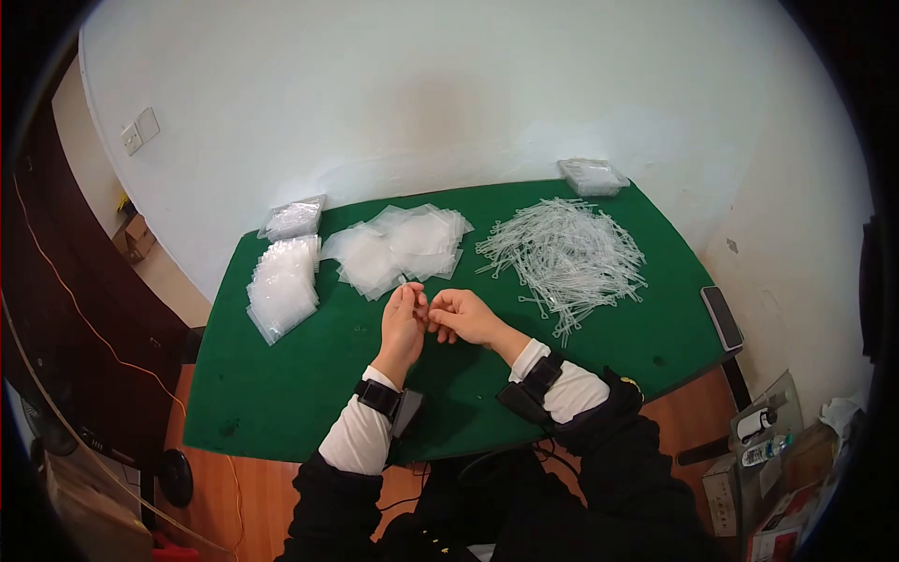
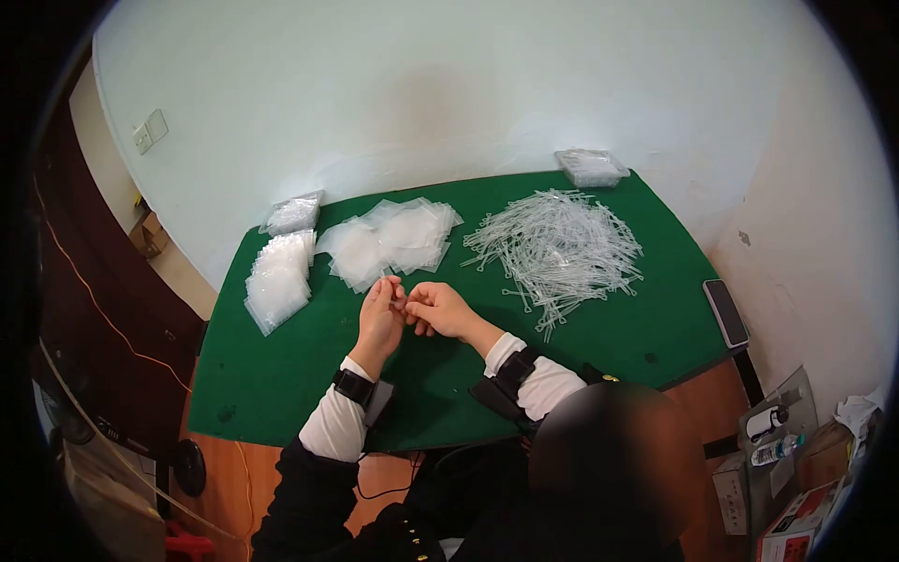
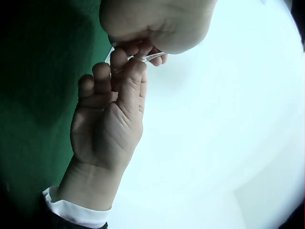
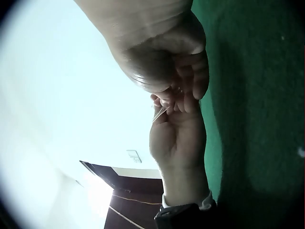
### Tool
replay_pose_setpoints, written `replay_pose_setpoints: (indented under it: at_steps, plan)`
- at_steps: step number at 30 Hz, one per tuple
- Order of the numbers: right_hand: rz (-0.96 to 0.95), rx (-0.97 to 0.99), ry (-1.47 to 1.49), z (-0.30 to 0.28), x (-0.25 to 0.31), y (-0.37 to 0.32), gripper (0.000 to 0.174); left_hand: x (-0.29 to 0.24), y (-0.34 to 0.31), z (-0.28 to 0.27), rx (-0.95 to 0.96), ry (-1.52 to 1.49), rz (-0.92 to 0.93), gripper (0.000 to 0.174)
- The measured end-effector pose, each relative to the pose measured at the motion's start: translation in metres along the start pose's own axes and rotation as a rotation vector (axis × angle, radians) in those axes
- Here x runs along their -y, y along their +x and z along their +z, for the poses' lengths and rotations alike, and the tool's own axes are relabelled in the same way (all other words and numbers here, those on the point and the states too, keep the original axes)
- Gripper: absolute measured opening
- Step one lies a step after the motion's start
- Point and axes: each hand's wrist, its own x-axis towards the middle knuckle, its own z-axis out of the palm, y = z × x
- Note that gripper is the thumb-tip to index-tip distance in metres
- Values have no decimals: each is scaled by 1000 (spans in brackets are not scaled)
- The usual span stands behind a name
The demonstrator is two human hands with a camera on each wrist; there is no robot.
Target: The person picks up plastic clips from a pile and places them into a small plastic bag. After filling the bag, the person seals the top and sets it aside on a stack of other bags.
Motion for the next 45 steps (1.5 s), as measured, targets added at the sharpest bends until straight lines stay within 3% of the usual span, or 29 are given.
replay_pose_setpoints:
  at_steps: [7,19,30,45]
  plan:
    - [86,86,-205,-2,-1,0,15,3,3,0,32,33,99,22]
    - [110,-2,43,-2,5,-2,17,1,0,1,161,-22,108,23]
    - [136,3,19,-4,7,-2,17,-1,-4,7,137,71,78,29]
    - [202,27,-18,-8,4,-2,17,1,-2,1,166,98,25,24]
